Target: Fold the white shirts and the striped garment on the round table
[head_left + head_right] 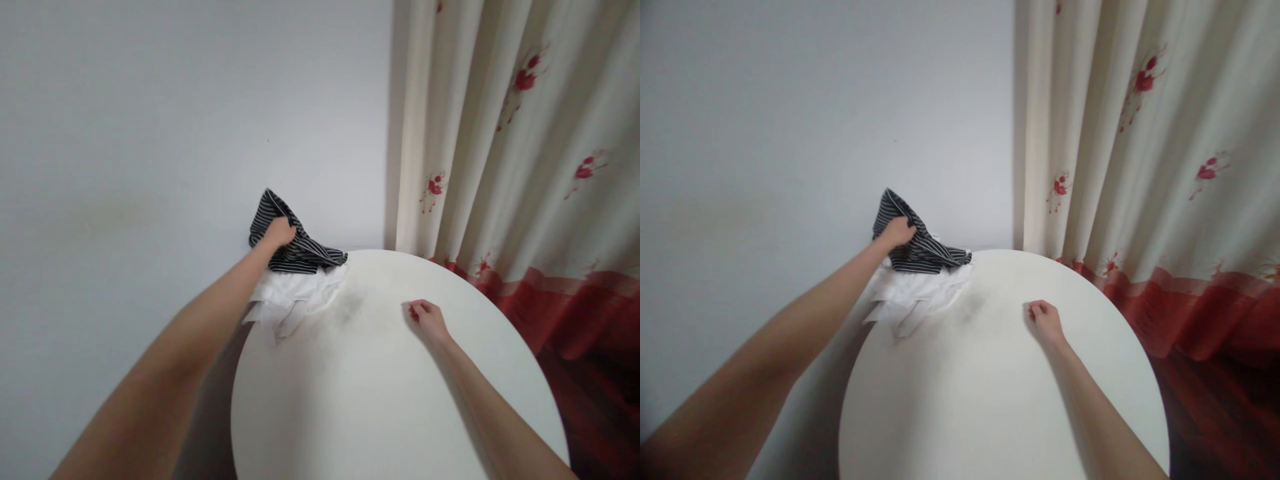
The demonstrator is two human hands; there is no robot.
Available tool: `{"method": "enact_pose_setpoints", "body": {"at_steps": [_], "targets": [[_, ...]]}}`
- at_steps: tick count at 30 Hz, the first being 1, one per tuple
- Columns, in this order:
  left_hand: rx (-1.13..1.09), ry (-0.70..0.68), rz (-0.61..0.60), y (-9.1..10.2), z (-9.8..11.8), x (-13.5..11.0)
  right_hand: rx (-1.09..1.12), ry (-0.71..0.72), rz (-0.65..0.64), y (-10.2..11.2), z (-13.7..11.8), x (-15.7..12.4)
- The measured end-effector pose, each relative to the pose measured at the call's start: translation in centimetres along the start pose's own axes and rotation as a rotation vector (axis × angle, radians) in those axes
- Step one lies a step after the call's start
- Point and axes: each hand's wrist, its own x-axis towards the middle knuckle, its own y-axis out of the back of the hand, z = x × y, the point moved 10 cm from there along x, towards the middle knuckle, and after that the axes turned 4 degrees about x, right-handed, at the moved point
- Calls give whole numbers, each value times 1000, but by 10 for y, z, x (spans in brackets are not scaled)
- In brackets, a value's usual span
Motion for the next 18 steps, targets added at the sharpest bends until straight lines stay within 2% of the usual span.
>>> {"method": "enact_pose_setpoints", "body": {"at_steps": [4, 6, 7, 9, 10, 12, 15, 18], "targets": [[128, 64, -243, -90, -14, -135, -186, 94, -23, -9, -5, -5], [216, -39, -561, -151, -7, -213, -259, 130, -24, -12, -8, -9], [219, -100, -666, -174, -1, -247, -296, 150, -27, -14, -11, -12], [236, -173, -765, -201, 4, -295, -433, 220, -64, -23, -18, -20], [246, -196, -787, -209, 6, -309, -541, 263, -102, -31, -22, -25], [255, -228, -801, -216, 6, -318, -801, 332, -203, -48, -24, -36], [238, -267, -790, -215, 4, -312, -1074, 321, -337, -66, -17, -48], [222, -297, -782, -211, 3, -307, -1168, 279, -395, -73, -14, -53]]}}
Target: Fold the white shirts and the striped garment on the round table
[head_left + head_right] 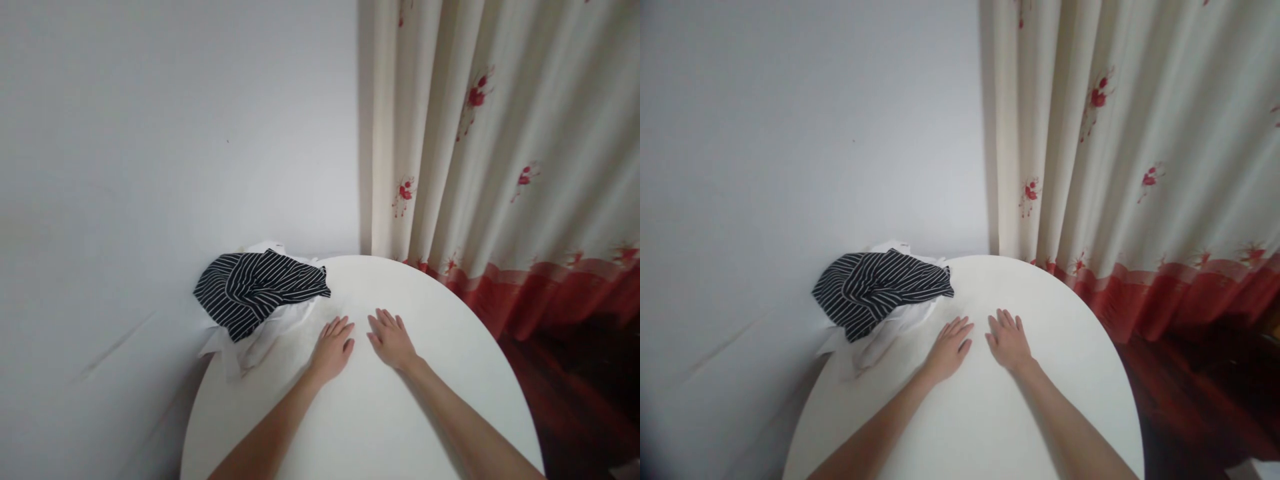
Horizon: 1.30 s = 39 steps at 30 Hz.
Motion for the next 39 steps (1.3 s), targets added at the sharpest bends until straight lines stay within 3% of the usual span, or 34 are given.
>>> {"method": "enact_pose_setpoints", "body": {"at_steps": [12, 18, 39], "targets": [[-40, -24, -33, -2, 5, -5, 38, -6, -26, 3, 7, 0], [-35, -32, -26, -5, 3, -6, 23, -2, 22, 3, 6, -1], [-85, -45, 14, 6, 5, -5, -48, -107, 73, 19, 15, -11]]}}
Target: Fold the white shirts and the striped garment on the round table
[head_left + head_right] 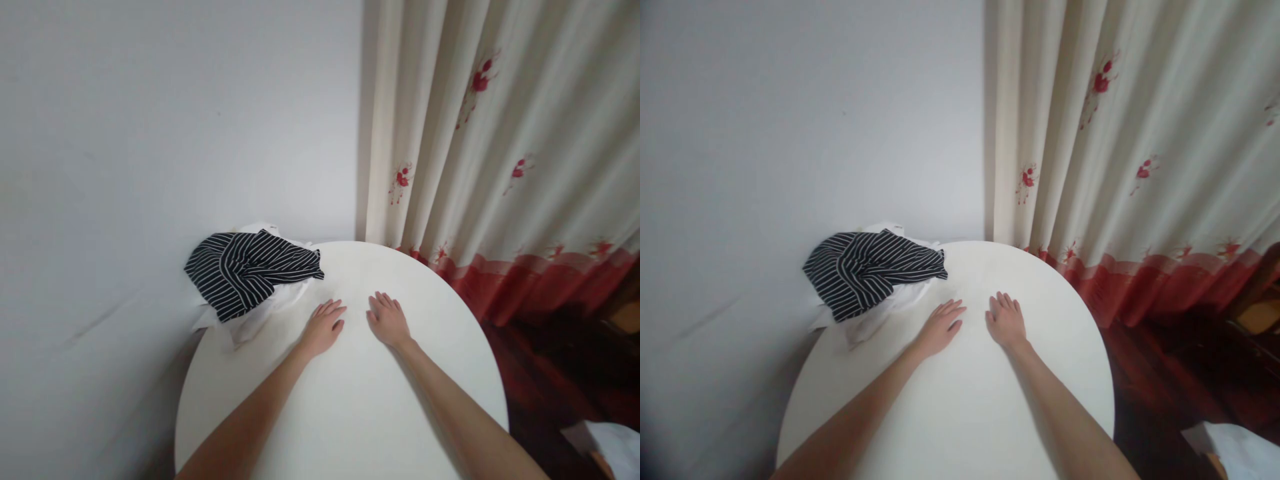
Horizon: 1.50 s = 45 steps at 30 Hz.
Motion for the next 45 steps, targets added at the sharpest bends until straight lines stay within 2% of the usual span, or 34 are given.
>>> {"method": "enact_pose_setpoints", "body": {"at_steps": [6, 15, 21, 28, 32, 36, 45], "targets": [[-43, -59, -4, 0, 1, -9, 24, -7, -1, -4, 4, 2], [-90, -16, -19, 7, 2, -5, 43, 5, 32, -5, 9, 1], [-97, -36, -4, 0, 0, -8, 30, 14, 12, -10, 11, 1], [-107, -84, 55, -2, -2, -6, -6, 38, 49, 3, 2, 0], [-133, -125, 52, -3, -4, -5, -21, 43, 65, 4, 0, 0], [-164, -109, 57, -4, -8, -5, -18, 55, 66, 3, 1, 0], [-133, -102, 39, -1, 1, -13, -19, 61, 80, -2, 6, -6]]}}
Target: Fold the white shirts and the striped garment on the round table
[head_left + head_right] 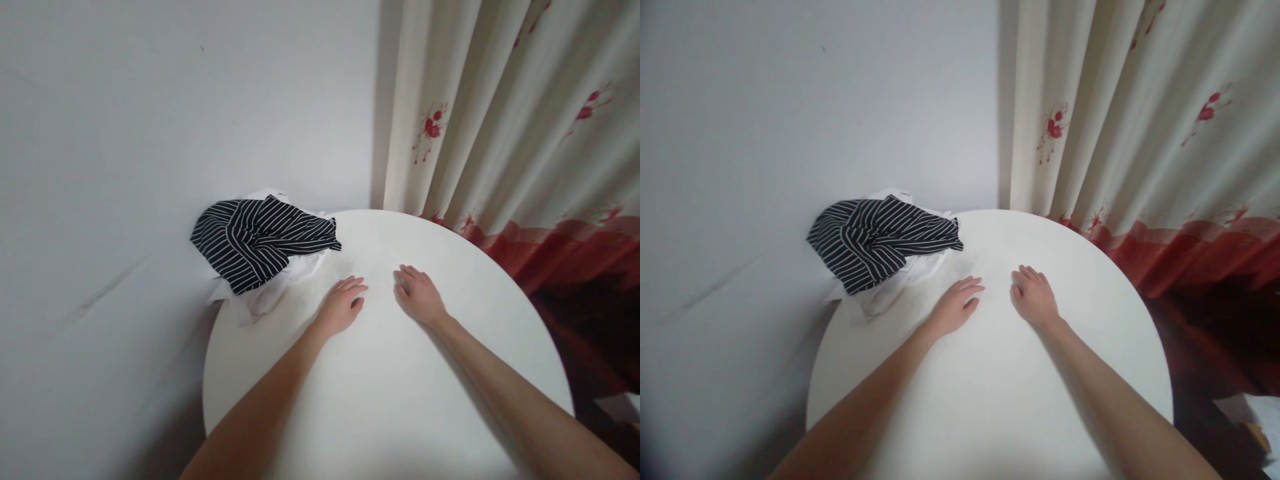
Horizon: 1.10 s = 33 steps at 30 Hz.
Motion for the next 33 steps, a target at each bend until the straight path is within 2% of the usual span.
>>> {"method": "enact_pose_setpoints", "body": {"at_steps": [7, 17, 33], "targets": [[12, 16, -9, 2, 3, -2, 12, -4, 32, -3, 3, -4], [68, 9, -66, 2, 5, -2, -32, -4, 0, -1, -6, -4], [22, -1, -43, 7, 8, -3, -58, 54, 61, -1, -4, -3]]}}
